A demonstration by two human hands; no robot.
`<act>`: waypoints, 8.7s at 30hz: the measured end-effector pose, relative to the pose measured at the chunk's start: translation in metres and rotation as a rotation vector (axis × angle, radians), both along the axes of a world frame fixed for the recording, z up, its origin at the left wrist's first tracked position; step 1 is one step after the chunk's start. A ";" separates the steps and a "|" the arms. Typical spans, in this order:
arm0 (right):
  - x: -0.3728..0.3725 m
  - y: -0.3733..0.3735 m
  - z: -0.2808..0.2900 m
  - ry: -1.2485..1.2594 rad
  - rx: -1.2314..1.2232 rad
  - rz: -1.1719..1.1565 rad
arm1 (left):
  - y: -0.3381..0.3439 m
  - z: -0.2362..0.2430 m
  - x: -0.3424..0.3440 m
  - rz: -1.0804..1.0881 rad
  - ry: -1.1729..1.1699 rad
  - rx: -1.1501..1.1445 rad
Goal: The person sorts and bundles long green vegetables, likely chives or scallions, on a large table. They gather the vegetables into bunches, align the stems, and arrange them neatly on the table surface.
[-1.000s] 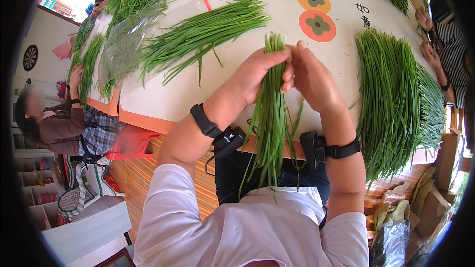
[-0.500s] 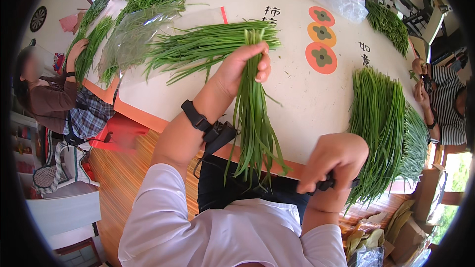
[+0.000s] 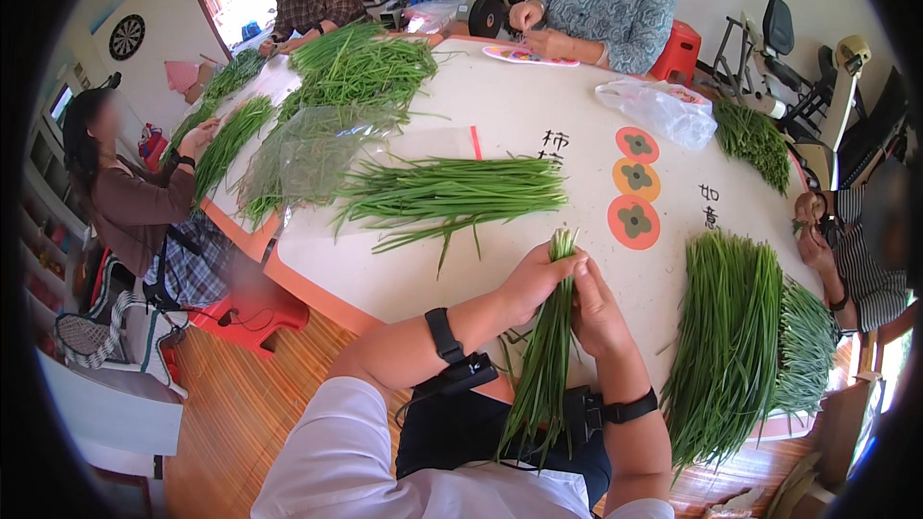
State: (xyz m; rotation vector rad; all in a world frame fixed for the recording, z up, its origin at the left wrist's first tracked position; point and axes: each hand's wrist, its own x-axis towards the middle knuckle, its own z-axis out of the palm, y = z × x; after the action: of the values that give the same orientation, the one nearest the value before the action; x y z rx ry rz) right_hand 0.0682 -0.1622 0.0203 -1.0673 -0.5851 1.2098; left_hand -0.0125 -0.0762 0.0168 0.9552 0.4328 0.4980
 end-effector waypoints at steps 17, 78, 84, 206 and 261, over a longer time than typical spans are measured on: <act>0.003 0.002 -0.001 0.079 -0.085 0.228 | 0.014 -0.022 0.005 -0.076 0.165 0.438; 0.037 0.010 -0.009 0.463 -0.096 -0.165 | 0.080 -0.014 0.015 0.603 0.337 1.696; 0.032 0.012 -0.012 0.407 0.083 -0.372 | 0.025 -0.016 0.012 0.193 0.197 0.820; 0.052 0.003 -0.008 0.512 -0.038 -0.235 | 0.111 -0.020 0.024 0.583 0.760 1.864; 0.054 0.005 -0.015 0.560 0.025 -0.385 | 0.073 0.018 0.002 0.328 0.623 1.337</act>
State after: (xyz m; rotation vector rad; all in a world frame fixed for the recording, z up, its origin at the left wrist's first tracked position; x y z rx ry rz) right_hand 0.1218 -0.1570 0.0051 -0.7261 0.0407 1.0864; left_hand -0.0100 -0.0035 0.0352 2.3837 0.8467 0.7992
